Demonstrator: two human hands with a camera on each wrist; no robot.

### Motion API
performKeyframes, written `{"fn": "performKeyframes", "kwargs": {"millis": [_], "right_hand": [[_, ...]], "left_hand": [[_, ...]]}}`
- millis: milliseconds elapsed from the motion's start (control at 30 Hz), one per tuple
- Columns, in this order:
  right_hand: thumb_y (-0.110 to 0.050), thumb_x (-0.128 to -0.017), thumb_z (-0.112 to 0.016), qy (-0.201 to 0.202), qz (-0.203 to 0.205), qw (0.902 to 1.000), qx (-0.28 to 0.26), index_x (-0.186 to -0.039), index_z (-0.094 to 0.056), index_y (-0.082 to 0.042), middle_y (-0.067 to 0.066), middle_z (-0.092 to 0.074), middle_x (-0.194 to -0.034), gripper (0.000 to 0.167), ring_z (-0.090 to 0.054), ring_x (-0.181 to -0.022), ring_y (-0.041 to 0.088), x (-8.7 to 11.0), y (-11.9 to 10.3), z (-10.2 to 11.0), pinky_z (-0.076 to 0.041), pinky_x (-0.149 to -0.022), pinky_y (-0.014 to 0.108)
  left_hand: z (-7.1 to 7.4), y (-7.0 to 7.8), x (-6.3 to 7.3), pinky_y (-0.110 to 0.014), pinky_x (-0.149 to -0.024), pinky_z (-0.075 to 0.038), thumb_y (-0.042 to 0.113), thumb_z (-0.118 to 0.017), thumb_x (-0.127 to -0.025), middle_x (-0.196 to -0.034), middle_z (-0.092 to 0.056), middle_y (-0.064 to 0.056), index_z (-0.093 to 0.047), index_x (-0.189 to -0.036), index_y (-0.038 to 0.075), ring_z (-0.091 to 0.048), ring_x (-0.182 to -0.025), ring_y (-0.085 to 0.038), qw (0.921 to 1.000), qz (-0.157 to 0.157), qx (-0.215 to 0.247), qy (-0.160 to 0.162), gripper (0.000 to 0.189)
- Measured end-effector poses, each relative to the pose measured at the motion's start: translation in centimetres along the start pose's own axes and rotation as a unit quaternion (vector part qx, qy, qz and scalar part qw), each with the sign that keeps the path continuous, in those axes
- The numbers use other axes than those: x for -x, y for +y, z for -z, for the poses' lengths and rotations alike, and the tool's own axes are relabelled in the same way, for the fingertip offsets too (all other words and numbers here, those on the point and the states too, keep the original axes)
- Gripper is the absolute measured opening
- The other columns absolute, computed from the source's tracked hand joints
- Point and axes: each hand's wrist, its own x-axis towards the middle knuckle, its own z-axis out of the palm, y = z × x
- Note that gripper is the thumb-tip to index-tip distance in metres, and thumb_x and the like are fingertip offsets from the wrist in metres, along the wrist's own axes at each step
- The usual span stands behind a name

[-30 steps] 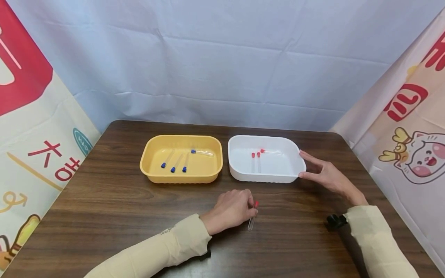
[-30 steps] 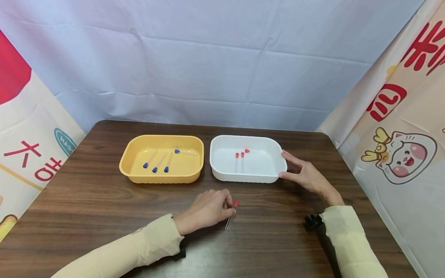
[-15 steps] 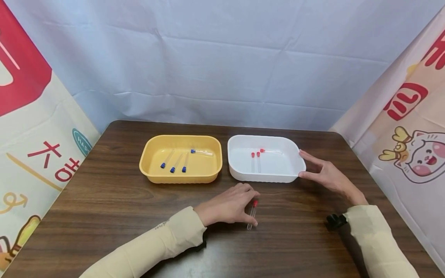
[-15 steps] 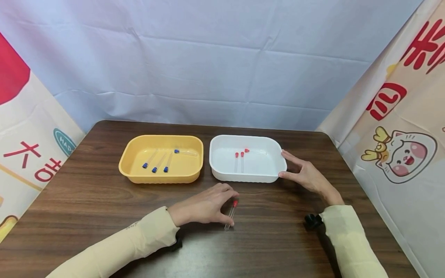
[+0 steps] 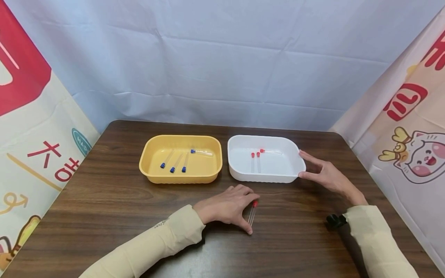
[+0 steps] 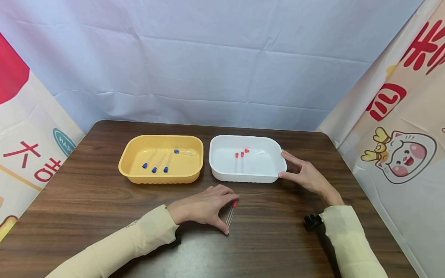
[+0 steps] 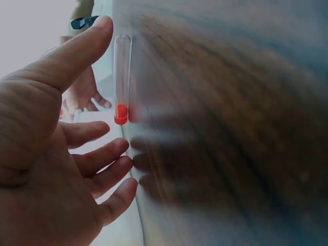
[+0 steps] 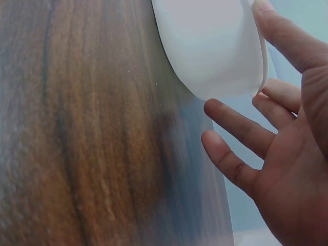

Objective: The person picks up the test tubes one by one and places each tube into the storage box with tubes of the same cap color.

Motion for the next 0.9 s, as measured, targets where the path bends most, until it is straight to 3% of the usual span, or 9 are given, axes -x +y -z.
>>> {"fn": "performKeyframes", "kwargs": {"millis": [367, 900], "right_hand": [[-0.031, -0.094, -0.079, -0.004, -0.007, 1.0000, 0.004, -0.162, -0.037, -0.025, 0.003, -0.031, -0.167, 0.080, -0.030, -0.151, 0.035, 0.02, -0.01, 0.08, -0.029, -0.097, 0.006], [-0.030, -0.095, -0.078, 0.002, 0.003, 0.9999, 0.011, -0.162, -0.037, -0.022, 0.008, -0.033, -0.166, 0.079, -0.031, -0.149, 0.035, -0.07, -0.07, 0.02, -0.026, -0.094, 0.001]], "left_hand": [[-0.20, -0.04, -0.06, -0.037, -0.115, -0.035, 0.060, -0.087, -0.076, -0.149, -0.047, 0.001, -0.046, -0.155, 0.014, -0.039, -0.138, -0.014, 0.9997, -0.009, -0.023, -0.001, 0.100], [-0.37, 0.17, -0.25, -0.034, -0.108, -0.038, 0.061, -0.086, -0.075, -0.145, -0.048, 0.002, -0.053, -0.147, 0.017, -0.040, -0.134, -0.015, 0.9977, -0.016, -0.066, 0.003, 0.091]]}}
